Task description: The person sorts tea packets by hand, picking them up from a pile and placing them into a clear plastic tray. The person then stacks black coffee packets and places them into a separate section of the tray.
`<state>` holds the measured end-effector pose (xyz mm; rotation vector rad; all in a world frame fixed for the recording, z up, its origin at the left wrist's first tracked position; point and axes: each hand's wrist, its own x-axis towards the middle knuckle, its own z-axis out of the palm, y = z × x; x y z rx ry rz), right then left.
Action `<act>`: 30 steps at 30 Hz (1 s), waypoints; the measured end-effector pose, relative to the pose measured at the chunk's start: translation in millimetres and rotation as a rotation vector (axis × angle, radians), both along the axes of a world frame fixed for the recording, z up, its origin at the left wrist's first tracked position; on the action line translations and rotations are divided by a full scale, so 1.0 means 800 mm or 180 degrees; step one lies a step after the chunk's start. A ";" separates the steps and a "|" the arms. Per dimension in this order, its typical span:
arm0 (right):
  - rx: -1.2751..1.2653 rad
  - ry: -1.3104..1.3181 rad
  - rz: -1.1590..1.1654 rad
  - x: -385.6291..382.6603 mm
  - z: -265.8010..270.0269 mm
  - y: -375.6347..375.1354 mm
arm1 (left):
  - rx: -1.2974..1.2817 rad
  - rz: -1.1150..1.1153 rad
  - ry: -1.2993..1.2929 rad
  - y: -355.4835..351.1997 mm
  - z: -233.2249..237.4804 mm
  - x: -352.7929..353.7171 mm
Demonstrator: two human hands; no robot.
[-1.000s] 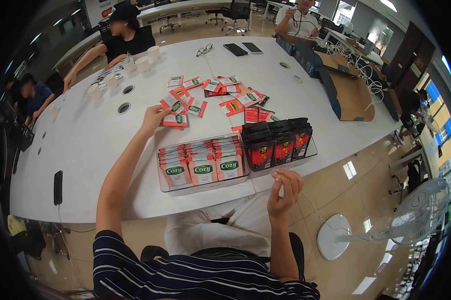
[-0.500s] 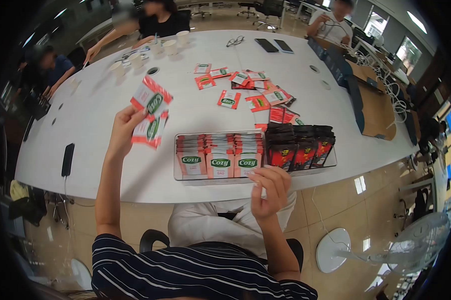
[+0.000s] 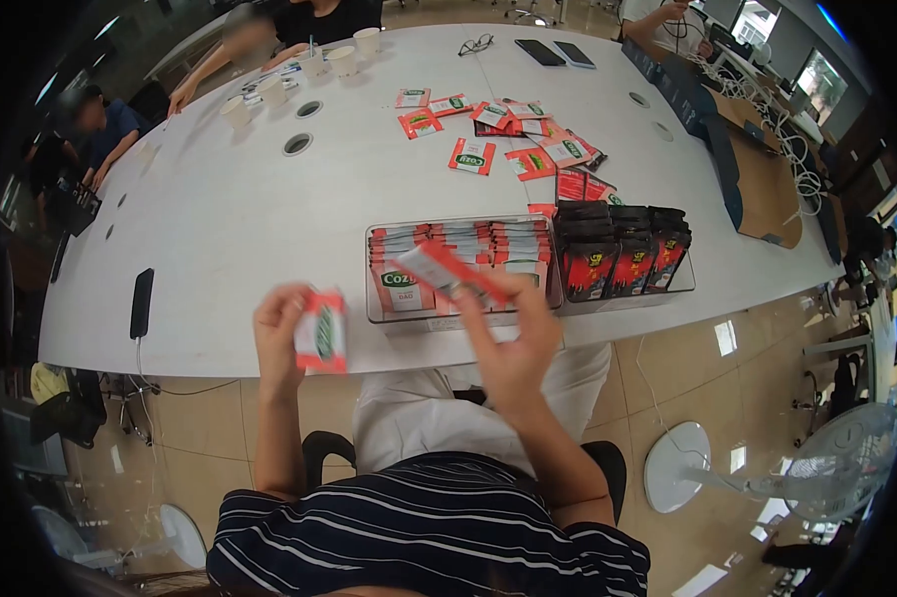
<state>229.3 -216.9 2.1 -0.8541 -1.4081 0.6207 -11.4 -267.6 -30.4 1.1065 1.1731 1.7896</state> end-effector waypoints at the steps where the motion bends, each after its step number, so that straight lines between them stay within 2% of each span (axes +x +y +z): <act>1: -0.0044 -0.0246 -0.0024 0.009 0.009 0.005 | -0.0004 0.0184 -0.0434 0.006 0.002 0.000; 3: -0.0138 -0.0731 -0.0062 0.021 0.028 0.014 | -0.0027 0.0565 -0.1291 0.018 0.008 0.002; 6: 0.0361 -0.1710 0.0219 0.011 0.030 0.032 | -0.0106 0.0649 -0.2205 0.036 -0.030 0.006; 7: 0.0535 -0.1966 0.0401 0.006 0.029 0.037 | -0.0341 0.0718 -0.2106 0.038 -0.034 0.011; 10: 0.0974 -0.2659 0.0895 -0.016 0.024 0.051 | -0.0040 0.0693 -0.1632 0.031 -0.033 0.015; 11: 0.1054 -0.2857 0.1017 -0.024 0.024 0.054 | -0.0157 0.0974 -0.1413 0.027 -0.029 0.022; 14: 0.1262 -0.3222 0.1272 -0.041 0.018 0.067 | -0.0046 0.1219 -0.1486 0.031 -0.030 0.035; 15: 0.1310 -0.3308 0.1336 -0.045 0.016 0.070 | -0.0049 0.1031 -0.1335 0.028 -0.033 0.031; 18: 0.1554 -0.3289 0.1175 -0.052 0.022 0.073 | -0.0063 0.0997 -0.1384 0.030 -0.030 0.031; 21: 0.1152 -0.3285 0.1043 -0.039 0.037 0.074 | -0.0072 0.1011 -0.1427 0.028 -0.024 0.037; 27: 0.1213 -0.3517 0.0814 -0.047 0.029 0.075 | 0.0104 0.0693 -0.0847 0.027 -0.048 0.030; 30: 0.1307 -0.3379 0.0823 -0.050 0.032 0.074 | 0.0137 0.0835 -0.0666 0.027 -0.045 0.032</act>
